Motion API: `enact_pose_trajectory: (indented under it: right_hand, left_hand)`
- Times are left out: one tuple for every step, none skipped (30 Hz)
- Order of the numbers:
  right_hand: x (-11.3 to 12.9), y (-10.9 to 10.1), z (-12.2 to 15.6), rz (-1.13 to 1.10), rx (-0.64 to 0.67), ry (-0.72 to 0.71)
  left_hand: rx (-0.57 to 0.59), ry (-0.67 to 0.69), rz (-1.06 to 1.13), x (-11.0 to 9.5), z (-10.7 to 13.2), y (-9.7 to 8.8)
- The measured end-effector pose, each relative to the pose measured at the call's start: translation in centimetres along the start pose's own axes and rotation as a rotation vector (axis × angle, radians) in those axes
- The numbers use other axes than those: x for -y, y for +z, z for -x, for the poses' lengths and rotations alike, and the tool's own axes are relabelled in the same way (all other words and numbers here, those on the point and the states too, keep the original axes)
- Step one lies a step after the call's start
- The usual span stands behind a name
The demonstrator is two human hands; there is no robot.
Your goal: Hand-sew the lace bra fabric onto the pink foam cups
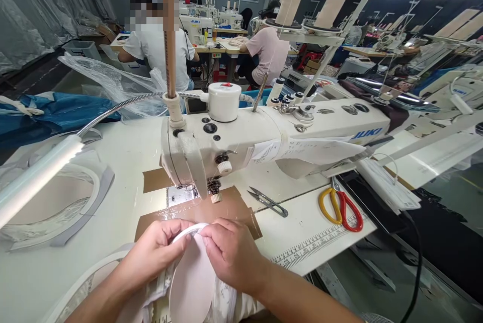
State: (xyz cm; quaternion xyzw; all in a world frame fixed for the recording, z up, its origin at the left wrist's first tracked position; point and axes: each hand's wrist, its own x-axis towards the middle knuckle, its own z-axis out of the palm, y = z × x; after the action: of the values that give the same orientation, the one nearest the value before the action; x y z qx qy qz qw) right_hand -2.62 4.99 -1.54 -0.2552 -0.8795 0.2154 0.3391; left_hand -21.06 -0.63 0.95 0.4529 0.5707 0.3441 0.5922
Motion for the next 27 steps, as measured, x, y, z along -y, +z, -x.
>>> enact_pose_trajectory:
  right_hand:
    - [0.05,0.09,-0.04,0.006,0.002,-0.008]
    - [0.09,0.2,-0.07,0.019,0.011,-0.011]
    - [0.13,0.28,-0.09,0.034,0.021,-0.008]
    - [0.16,0.35,-0.09,0.05,0.03,-0.004]
    - [0.17,0.39,-0.08,0.062,0.038,-0.003]
    - [0.18,0.4,-0.07,0.07,0.043,-0.006]
    - [0.17,0.4,-0.05,0.074,0.05,-0.012]
    - [0.16,0.39,-0.03,0.076,0.055,-0.019]
    - [0.14,0.38,0.0,0.078,0.058,-0.023]
    - [0.11,0.38,0.03,0.081,0.061,-0.024]
    - [0.08,0.38,0.07,0.084,0.061,-0.02]
    - [0.05,0.39,0.1,0.087,0.059,-0.012]
    - [0.02,0.4,0.14,0.089,0.056,-0.003]
    - [-0.01,0.39,0.17,0.091,0.053,0.007]
    - [-0.03,0.37,0.2,0.09,0.052,0.015]
    - [-0.04,0.32,0.21,0.083,0.051,0.021]
    - [-0.04,0.27,0.2,0.067,0.052,0.025]
    - [-0.04,0.2,0.17,0.048,0.052,0.026]
    - [-0.02,0.14,0.13,0.029,0.05,0.028]
    - [0.0,0.09,0.08,0.012,0.048,0.028]
    - [0.02,0.07,0.02,0.001,0.045,0.027]
    - [0.04,0.07,-0.03,-0.004,0.041,0.026]
    - [0.05,0.11,-0.09,-0.003,0.035,0.023]
    - [0.06,0.16,-0.12,-0.001,0.03,0.018]
    - [0.05,0.23,-0.15,0.001,0.025,0.013]
    - [0.04,0.31,-0.15,0.004,0.021,0.009]
    - [0.02,0.39,-0.13,0.006,0.018,0.006]
  left_hand:
    - [-0.005,0.01,-0.014,0.01,-0.04,-0.01]
    - [-0.011,0.018,-0.03,0.03,-0.08,-0.02]
    - [-0.016,0.021,-0.045,0.08,-0.12,-0.04]
    - [-0.017,0.023,-0.056,0.13,-0.16,-0.06]
    - [-0.015,0.022,-0.063,0.19,-0.17,-0.09]
    - [-0.011,0.022,-0.068,0.25,-0.17,-0.11]
    - [-0.009,0.022,-0.072,0.29,-0.16,-0.14]
    - [-0.008,0.021,-0.074,0.31,-0.13,-0.16]
    - [-0.008,0.02,-0.075,0.32,-0.11,-0.17]
    - [-0.008,0.019,-0.074,0.32,-0.08,-0.17]
    - [-0.008,0.019,-0.072,0.3,-0.06,-0.17]
    - [-0.008,0.02,-0.072,0.28,-0.05,-0.16]
    - [-0.005,0.019,-0.071,0.26,-0.06,-0.14]
    - [-0.003,0.016,-0.069,0.23,-0.07,-0.12]
    - [-0.003,0.011,-0.069,0.2,-0.08,-0.1]
    - [-0.006,0.004,-0.068,0.17,-0.1,-0.07]
    - [-0.009,-0.004,-0.068,0.13,-0.11,-0.04]
    - [-0.015,-0.011,-0.068,0.1,-0.11,-0.02]
    - [-0.023,-0.015,-0.071,0.06,-0.1,0.0]
    - [-0.027,-0.015,-0.075,0.04,-0.09,0.01]
    - [-0.026,-0.013,-0.078,0.03,-0.08,0.01]
    - [-0.024,-0.009,-0.079,0.03,-0.07,0.01]
    - [-0.02,-0.004,-0.079,0.04,-0.06,0.0]
    - [-0.015,0.002,-0.079,0.06,-0.06,-0.01]
    - [-0.013,0.005,-0.08,0.08,-0.06,-0.03]
    - [-0.014,0.007,-0.083,0.1,-0.07,-0.03]
    - [-0.016,0.004,-0.088,0.11,-0.09,-0.03]
